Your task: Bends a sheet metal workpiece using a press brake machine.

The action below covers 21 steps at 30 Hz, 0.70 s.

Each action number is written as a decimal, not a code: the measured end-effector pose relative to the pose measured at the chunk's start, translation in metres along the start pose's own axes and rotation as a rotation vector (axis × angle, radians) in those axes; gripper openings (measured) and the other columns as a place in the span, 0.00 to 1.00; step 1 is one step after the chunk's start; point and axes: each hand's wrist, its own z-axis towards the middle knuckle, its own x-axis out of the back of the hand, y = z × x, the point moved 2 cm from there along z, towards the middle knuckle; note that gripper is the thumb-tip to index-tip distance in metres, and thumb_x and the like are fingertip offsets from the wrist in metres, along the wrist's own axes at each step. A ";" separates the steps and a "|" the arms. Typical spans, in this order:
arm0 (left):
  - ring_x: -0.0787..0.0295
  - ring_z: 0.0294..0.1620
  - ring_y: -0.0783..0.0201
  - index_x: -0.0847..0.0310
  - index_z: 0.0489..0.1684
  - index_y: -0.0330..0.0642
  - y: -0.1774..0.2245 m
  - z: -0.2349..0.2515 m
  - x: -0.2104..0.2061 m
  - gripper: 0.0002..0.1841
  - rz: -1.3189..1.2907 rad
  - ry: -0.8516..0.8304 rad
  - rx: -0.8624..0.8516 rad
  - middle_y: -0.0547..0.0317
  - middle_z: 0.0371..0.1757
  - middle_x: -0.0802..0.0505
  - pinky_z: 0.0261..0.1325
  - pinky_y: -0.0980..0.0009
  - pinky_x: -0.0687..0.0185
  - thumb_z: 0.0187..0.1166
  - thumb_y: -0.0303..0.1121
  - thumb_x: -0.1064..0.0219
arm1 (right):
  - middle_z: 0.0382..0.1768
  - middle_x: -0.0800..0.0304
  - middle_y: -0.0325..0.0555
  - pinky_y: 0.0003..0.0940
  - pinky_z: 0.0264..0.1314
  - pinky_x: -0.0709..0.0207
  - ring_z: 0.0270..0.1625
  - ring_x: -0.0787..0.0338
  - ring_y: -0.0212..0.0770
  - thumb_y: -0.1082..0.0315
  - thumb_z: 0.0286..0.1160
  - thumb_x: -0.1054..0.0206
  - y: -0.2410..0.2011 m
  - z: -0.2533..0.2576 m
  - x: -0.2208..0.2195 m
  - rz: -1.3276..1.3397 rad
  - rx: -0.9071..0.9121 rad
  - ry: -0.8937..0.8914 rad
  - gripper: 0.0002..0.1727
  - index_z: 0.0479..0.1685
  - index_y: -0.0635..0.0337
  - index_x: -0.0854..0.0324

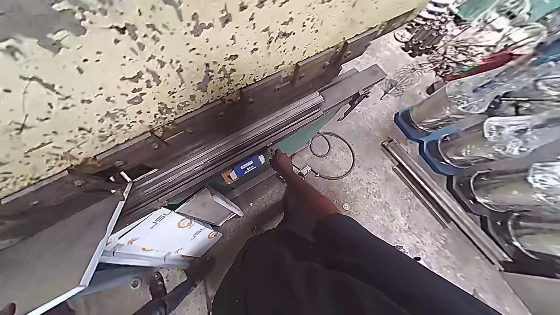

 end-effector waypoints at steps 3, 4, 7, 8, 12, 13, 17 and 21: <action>0.15 0.61 0.60 0.33 0.75 0.30 -0.001 -0.005 0.017 0.19 0.199 -0.105 0.032 0.47 0.63 0.14 0.65 0.58 0.15 0.92 0.31 0.49 | 0.60 0.11 0.66 0.74 0.61 0.22 0.63 0.12 0.69 0.50 0.78 0.33 0.001 -0.017 0.004 -0.085 0.119 -0.001 0.31 0.75 0.59 0.23; 0.13 0.59 0.62 0.30 0.74 0.32 0.002 -0.005 0.022 0.20 0.248 -0.026 0.006 0.49 0.62 0.12 0.62 0.59 0.13 0.89 0.34 0.42 | 0.63 0.13 0.70 0.75 0.67 0.26 0.67 0.15 0.72 0.51 0.80 0.33 -0.011 -0.020 0.004 -0.105 0.174 -0.025 0.31 0.75 0.62 0.23; 0.14 0.67 0.55 0.38 0.84 0.43 0.002 0.001 0.015 0.36 0.162 0.153 0.021 0.50 0.70 0.15 0.65 0.49 0.13 0.73 0.33 0.30 | 0.68 0.17 0.73 0.73 0.69 0.26 0.70 0.17 0.73 0.48 0.78 0.32 -0.018 -0.012 0.001 -0.126 0.171 -0.057 0.41 0.84 0.68 0.34; 0.12 0.66 0.51 0.37 0.82 0.41 -0.003 0.010 0.012 0.35 0.093 0.176 0.019 0.46 0.68 0.14 0.63 0.45 0.11 0.71 0.30 0.28 | 0.64 0.14 0.72 0.74 0.65 0.23 0.66 0.14 0.72 0.47 0.75 0.30 -0.015 -0.008 0.000 -0.098 0.150 -0.025 0.41 0.82 0.67 0.33; 0.10 0.63 0.47 0.34 0.80 0.41 -0.010 0.020 0.013 0.32 0.011 0.135 0.057 0.42 0.65 0.11 0.60 0.43 0.10 0.74 0.31 0.28 | 0.57 0.10 0.67 0.70 0.60 0.19 0.59 0.09 0.67 0.47 0.72 0.28 -0.007 -0.003 -0.003 -0.074 0.090 -0.008 0.39 0.79 0.63 0.30; 0.10 0.63 0.47 0.33 0.80 0.41 -0.010 0.020 0.013 0.31 0.005 0.129 0.060 0.43 0.66 0.11 0.60 0.42 0.10 0.74 0.31 0.28 | 0.58 0.10 0.67 0.70 0.60 0.19 0.60 0.09 0.66 0.48 0.72 0.28 -0.006 -0.002 -0.002 -0.076 0.091 -0.011 0.39 0.79 0.63 0.30; 0.10 0.64 0.48 0.34 0.79 0.43 -0.007 0.023 0.012 0.32 -0.006 0.124 0.035 0.45 0.65 0.11 0.60 0.42 0.10 0.73 0.31 0.27 | 0.57 0.10 0.66 0.70 0.59 0.19 0.59 0.09 0.67 0.49 0.71 0.27 -0.008 -0.001 -0.005 -0.057 0.097 -0.017 0.39 0.78 0.63 0.30; 0.11 0.66 0.48 0.36 0.80 0.42 -0.008 0.024 0.011 0.33 -0.008 0.119 0.024 0.44 0.67 0.12 0.63 0.41 0.11 0.74 0.32 0.28 | 0.59 0.11 0.67 0.71 0.60 0.19 0.60 0.09 0.66 0.50 0.70 0.27 -0.009 -0.001 -0.003 -0.048 0.094 -0.017 0.38 0.77 0.64 0.29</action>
